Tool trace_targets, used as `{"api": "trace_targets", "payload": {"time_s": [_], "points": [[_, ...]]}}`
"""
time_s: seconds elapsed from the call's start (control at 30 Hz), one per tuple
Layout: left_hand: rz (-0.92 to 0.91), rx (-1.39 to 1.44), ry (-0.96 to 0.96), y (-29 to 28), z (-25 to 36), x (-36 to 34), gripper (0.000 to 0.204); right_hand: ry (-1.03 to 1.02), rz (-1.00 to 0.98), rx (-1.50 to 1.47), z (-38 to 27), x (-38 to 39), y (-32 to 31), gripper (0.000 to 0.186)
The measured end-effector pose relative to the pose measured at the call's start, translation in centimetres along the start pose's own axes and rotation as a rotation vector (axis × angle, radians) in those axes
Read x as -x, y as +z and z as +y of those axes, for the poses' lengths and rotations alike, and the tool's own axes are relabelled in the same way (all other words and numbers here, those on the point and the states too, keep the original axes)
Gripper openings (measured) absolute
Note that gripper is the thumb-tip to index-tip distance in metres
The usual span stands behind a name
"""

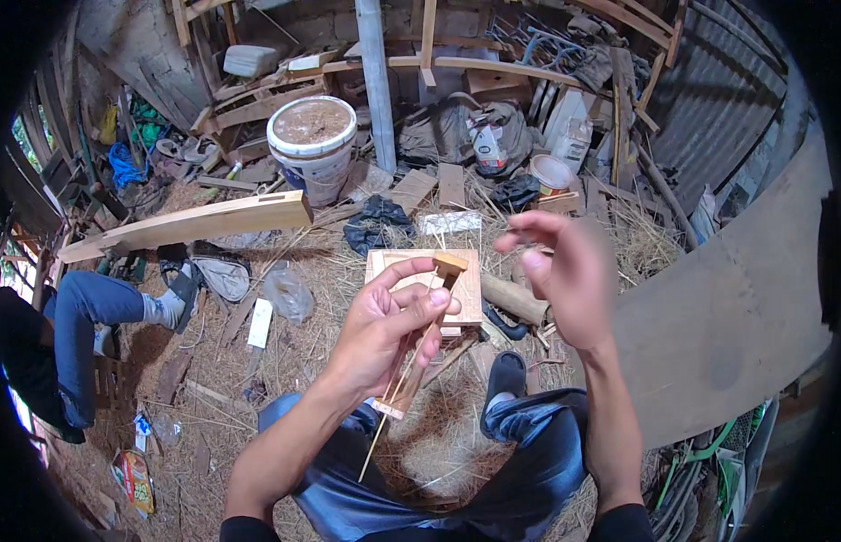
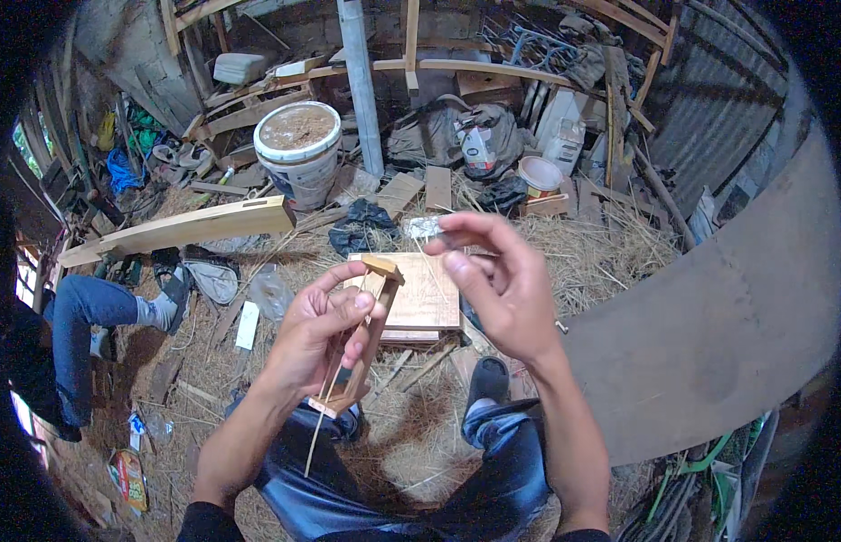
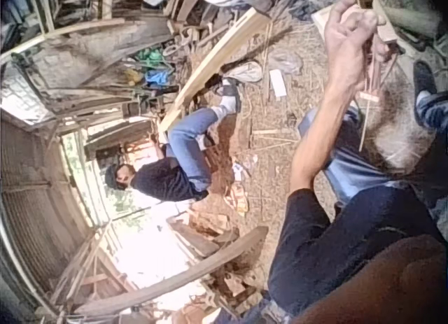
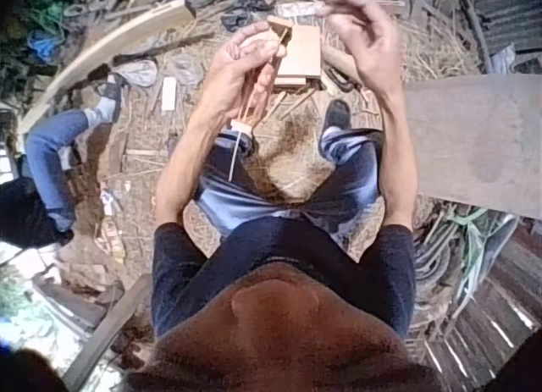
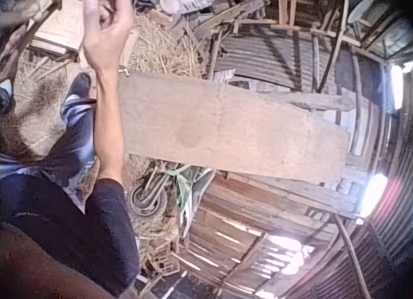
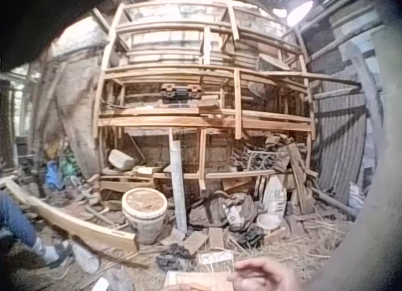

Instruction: The person assembles a small wooden object by hand, inserting thin wooden sticks into a small wooden block and joining different carved wooden pieces together while sitting on the floor of a workshop.

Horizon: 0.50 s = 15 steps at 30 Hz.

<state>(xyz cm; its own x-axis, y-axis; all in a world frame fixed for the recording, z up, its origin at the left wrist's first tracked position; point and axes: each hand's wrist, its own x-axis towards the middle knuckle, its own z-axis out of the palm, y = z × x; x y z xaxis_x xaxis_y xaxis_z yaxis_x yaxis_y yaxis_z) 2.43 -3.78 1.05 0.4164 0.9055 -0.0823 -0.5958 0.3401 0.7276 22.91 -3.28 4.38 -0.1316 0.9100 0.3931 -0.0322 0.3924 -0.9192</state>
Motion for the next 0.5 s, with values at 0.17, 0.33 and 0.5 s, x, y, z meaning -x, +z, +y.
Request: {"api": "trace_targets", "payload": {"time_s": [0.17, 0.33, 0.5], "points": [[0.070, 0.054, -0.071, 0.0, -0.5, -0.6, 0.043, 0.121, -0.101, 0.223, 4.9, 0.2, 0.8, 0.026], [0.154, -0.081, -0.052, 0.3, -0.1, -0.3, 0.039, -0.093, -0.070, 0.409, 4.1, -0.3, 1.7, 0.023], [0.114, -0.205, 0.008, 0.3, -0.2, -0.4, 0.027, -0.082, -0.012, 0.493, 5.5, 0.2, 2.5, 0.023]]}}
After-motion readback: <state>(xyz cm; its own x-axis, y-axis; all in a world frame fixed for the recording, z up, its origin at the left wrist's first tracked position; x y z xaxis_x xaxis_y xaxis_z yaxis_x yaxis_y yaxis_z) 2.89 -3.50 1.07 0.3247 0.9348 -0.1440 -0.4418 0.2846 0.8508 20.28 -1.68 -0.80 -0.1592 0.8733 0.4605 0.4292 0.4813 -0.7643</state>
